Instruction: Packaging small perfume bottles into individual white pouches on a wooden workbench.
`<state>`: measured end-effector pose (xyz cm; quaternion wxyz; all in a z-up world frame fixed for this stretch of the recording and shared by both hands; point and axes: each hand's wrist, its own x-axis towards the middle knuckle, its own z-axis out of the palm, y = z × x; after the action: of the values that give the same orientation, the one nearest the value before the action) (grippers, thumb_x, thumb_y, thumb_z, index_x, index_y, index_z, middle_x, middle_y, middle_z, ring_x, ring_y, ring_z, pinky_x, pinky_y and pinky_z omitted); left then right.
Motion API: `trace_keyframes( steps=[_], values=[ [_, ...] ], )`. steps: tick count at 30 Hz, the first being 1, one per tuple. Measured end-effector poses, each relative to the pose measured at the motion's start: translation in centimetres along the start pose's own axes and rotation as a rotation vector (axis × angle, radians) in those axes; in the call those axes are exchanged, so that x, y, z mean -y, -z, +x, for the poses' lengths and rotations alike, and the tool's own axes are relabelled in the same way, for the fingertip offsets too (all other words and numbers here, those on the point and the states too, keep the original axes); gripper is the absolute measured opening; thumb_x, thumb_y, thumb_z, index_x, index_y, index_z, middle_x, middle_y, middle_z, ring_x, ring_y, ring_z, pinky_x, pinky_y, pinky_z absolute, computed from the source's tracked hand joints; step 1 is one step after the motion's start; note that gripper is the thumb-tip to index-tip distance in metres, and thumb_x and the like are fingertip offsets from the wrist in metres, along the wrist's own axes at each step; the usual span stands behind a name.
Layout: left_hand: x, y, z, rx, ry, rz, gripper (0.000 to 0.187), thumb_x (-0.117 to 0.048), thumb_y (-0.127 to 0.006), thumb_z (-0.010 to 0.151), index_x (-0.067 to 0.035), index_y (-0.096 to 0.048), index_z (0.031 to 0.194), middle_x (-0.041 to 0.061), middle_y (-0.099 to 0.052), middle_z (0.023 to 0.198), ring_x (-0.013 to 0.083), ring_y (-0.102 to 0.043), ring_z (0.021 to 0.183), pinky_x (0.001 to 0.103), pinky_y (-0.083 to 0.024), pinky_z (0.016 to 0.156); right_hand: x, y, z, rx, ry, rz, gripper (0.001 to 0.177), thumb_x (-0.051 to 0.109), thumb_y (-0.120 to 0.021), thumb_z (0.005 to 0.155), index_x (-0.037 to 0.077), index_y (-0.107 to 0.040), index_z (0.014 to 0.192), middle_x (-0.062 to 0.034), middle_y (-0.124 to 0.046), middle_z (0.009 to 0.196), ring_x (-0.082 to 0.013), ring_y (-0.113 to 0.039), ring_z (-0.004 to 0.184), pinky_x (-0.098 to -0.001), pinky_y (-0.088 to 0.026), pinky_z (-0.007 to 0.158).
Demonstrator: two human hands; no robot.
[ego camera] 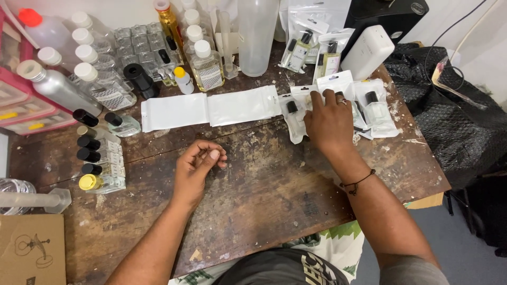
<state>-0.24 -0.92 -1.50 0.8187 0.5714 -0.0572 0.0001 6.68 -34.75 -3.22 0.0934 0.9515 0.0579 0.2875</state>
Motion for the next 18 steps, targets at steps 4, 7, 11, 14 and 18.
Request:
trace_keyframes(
  steps=[4,7,11,14,18],
  values=[
    [-0.2,-0.1,-0.2,0.0,0.0,0.005,0.017,-0.007,-0.067,0.097,0.009,-0.066,0.103,0.024,-0.068,0.09,0.0267,-0.072,0.085,0.034,-0.063,0.071,0.7,0.6,0.6,0.104,-0.085,0.06,0.052,0.034,-0.077,0.079,0.013,-0.066,0.125,-0.015,-0.063,0.113,-0.0417,-0.071,0.089,-0.0472,-0.046,0.079],
    [-0.3,-0.2,-0.2,0.017,-0.004,0.006,0.018,-0.007,-0.067,0.097,0.009,-0.065,0.104,0.023,-0.068,0.09,0.0254,-0.071,0.086,0.034,-0.062,0.072,1.2,1.5,1.0,0.14,-0.095,0.075,0.047,0.022,-0.076,0.08,0.009,-0.065,0.125,-0.0161,-0.063,0.111,-0.0415,-0.071,0.087,-0.0462,-0.046,0.08],
    [-0.3,-0.1,-0.2,0.024,-0.011,0.001,0.018,-0.007,-0.067,0.097,0.01,-0.066,0.103,0.024,-0.069,0.089,0.0258,-0.071,0.085,0.035,-0.062,0.072,1.7,2.3,1.0,0.038,-0.096,0.156,0.042,0.014,-0.077,0.08,0.005,-0.066,0.119,-0.0147,-0.055,0.105,-0.0431,-0.067,0.089,-0.0458,-0.047,0.079],
    [-0.3,-0.1,-0.3,0.019,-0.006,-0.003,0.018,-0.007,-0.067,0.096,0.009,-0.066,0.104,0.023,-0.069,0.09,0.025,-0.071,0.086,0.035,-0.062,0.072,2.8,3.8,1.0,-0.024,-0.065,0.212,0.038,0.009,-0.077,0.079,0.002,-0.068,0.116,-0.0151,-0.052,0.104,-0.043,-0.063,0.091,-0.045,-0.047,0.078],
    [-0.3,-0.2,-0.3,0.049,0.01,0.006,0.019,-0.008,-0.066,0.097,0.009,-0.066,0.105,0.023,-0.068,0.09,0.0244,-0.07,0.087,0.035,-0.062,0.074,3.5,3.0,0.6,-0.075,0.01,0.232,0.036,0.013,-0.077,0.077,0.005,-0.072,0.112,-0.0125,-0.051,0.1,-0.0372,-0.06,0.088,-0.0429,-0.047,0.076]
  ],
)
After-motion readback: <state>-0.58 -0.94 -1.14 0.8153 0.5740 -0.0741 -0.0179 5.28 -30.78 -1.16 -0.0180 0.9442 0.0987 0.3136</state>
